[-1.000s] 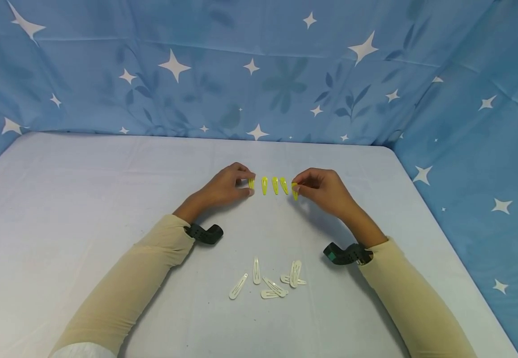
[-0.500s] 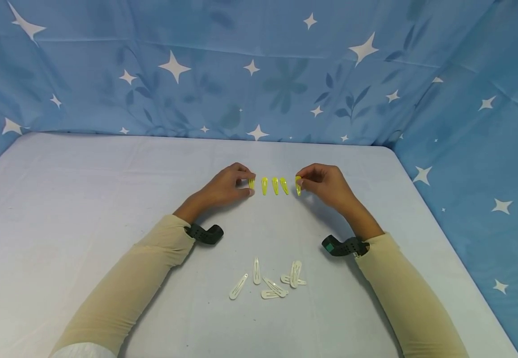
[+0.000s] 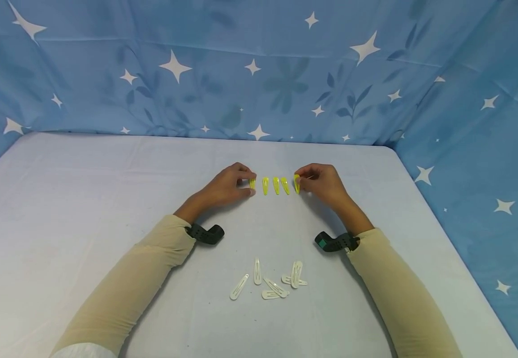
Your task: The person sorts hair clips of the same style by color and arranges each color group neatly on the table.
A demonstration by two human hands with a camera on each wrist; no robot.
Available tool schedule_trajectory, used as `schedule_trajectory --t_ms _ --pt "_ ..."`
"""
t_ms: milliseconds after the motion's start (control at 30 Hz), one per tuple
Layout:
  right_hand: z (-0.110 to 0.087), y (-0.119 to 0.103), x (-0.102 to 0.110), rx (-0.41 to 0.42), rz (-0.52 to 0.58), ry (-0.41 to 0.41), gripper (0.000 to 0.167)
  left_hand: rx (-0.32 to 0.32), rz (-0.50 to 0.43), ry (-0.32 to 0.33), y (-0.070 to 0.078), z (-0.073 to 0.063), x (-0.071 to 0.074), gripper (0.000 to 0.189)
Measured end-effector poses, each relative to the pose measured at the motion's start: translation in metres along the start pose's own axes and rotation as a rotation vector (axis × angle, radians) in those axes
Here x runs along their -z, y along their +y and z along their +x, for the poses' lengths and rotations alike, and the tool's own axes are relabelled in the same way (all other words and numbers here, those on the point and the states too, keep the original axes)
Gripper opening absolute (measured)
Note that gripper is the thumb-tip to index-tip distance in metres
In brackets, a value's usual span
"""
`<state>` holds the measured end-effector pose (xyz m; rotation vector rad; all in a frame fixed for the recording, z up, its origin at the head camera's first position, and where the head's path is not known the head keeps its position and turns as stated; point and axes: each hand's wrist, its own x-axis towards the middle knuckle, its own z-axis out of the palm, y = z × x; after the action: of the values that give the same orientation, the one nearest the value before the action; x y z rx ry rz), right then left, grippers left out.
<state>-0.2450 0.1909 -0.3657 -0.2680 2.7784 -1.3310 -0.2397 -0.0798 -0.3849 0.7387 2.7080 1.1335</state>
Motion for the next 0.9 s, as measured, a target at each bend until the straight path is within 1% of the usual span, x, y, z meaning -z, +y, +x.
schedule_trajectory --t_ms 67,267,400,633,767,900 --pt "0.0015 -0.0006 -0.0018 -0.011 -0.001 0.013 0.015 -0.001 -0.005 -0.001 -0.0003 -0.0001 0.0000 0.044" --pt "0.0023 -0.0002 -0.0059 -0.008 -0.015 0.031 0.016 0.002 -0.031 0.000 -0.0012 -0.0004 0.0003 0.044" --pt "0.0025 0.0004 -0.0079 -0.023 -0.042 0.040 0.017 -0.004 -0.022 0.002 -0.0018 0.0004 -0.0002 0.043" --pt "0.0004 -0.0030 -0.0078 -0.041 -0.131 0.035 0.017 -0.009 -0.010 0.014 -0.0020 0.0012 -0.0017 0.042" --pt "-0.0004 -0.0031 -0.0075 -0.028 -0.166 0.050 0.017 -0.010 -0.001 0.023 -0.0022 0.0008 -0.0020 0.041" --pt "-0.0014 -0.0018 -0.0067 -0.021 -0.170 0.055 0.017 -0.014 -0.001 0.021 -0.0023 0.0006 -0.0019 0.044"
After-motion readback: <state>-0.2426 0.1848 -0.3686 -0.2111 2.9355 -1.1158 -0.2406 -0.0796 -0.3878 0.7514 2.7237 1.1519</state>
